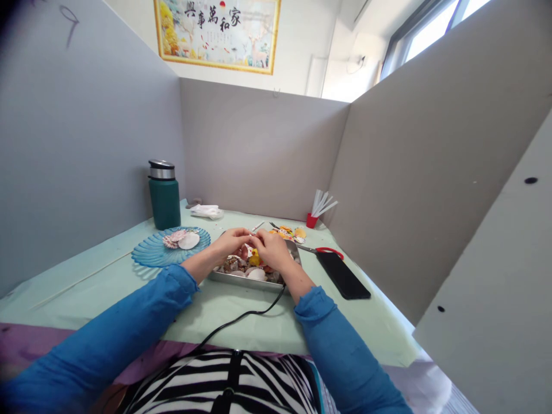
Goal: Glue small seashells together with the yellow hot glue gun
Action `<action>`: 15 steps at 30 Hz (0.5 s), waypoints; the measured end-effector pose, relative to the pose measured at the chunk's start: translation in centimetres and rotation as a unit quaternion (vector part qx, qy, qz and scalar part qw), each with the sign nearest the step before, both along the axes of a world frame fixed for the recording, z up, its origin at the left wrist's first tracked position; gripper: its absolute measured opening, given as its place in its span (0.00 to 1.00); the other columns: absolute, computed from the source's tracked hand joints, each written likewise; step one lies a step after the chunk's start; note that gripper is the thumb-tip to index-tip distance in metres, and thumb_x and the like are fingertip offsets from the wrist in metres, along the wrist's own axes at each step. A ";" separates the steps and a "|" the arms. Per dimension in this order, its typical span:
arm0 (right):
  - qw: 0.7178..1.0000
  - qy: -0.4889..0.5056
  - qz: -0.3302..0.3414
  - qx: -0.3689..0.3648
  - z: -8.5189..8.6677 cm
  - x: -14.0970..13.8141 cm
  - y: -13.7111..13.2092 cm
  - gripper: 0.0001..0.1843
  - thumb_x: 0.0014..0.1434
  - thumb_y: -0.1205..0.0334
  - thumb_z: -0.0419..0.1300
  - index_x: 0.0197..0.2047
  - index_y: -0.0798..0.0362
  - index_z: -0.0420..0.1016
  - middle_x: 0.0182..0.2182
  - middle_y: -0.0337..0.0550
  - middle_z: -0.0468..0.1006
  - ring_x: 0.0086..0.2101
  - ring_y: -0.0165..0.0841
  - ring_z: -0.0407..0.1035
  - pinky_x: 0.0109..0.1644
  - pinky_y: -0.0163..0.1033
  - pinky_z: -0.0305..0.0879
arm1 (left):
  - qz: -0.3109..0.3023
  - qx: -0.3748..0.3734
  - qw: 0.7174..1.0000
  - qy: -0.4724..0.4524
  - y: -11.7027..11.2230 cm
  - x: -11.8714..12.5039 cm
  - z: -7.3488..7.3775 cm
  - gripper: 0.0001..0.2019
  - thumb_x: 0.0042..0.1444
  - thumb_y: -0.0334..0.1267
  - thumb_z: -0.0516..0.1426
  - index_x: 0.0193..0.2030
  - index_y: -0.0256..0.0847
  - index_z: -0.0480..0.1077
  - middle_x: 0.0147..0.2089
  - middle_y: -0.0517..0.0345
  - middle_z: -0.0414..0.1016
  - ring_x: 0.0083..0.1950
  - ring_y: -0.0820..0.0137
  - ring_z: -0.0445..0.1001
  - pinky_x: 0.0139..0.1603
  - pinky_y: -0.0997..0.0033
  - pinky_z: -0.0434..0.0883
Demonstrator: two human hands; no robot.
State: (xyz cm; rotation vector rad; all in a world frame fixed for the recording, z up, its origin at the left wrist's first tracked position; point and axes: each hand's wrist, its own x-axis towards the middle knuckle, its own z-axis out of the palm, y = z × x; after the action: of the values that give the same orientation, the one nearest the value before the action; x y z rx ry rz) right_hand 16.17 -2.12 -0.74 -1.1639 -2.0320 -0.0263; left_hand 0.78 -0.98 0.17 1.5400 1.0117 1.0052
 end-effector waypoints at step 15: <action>1.000 0.016 0.008 0.001 0.2 0.0 -0.1 0.14 0.63 0.56 0.54 0.29 0.54 0.70 0.21 0.36 0.69 0.24 0.28 0.61 0.30 0.33 0.50 | -0.012 -0.001 0.998 -0.068 0.1 -0.1 0.0 0.06 0.52 0.32 0.60 0.36 0.35 0.67 0.21 0.63 0.67 0.19 0.77 0.67 0.26 0.73 0.70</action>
State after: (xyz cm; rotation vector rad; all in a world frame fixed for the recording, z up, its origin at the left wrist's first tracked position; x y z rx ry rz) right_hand 16.17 -2.23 -0.57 -1.1405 -2.0123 -0.0023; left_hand 0.64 -0.92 0.17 1.4581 0.8969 1.0762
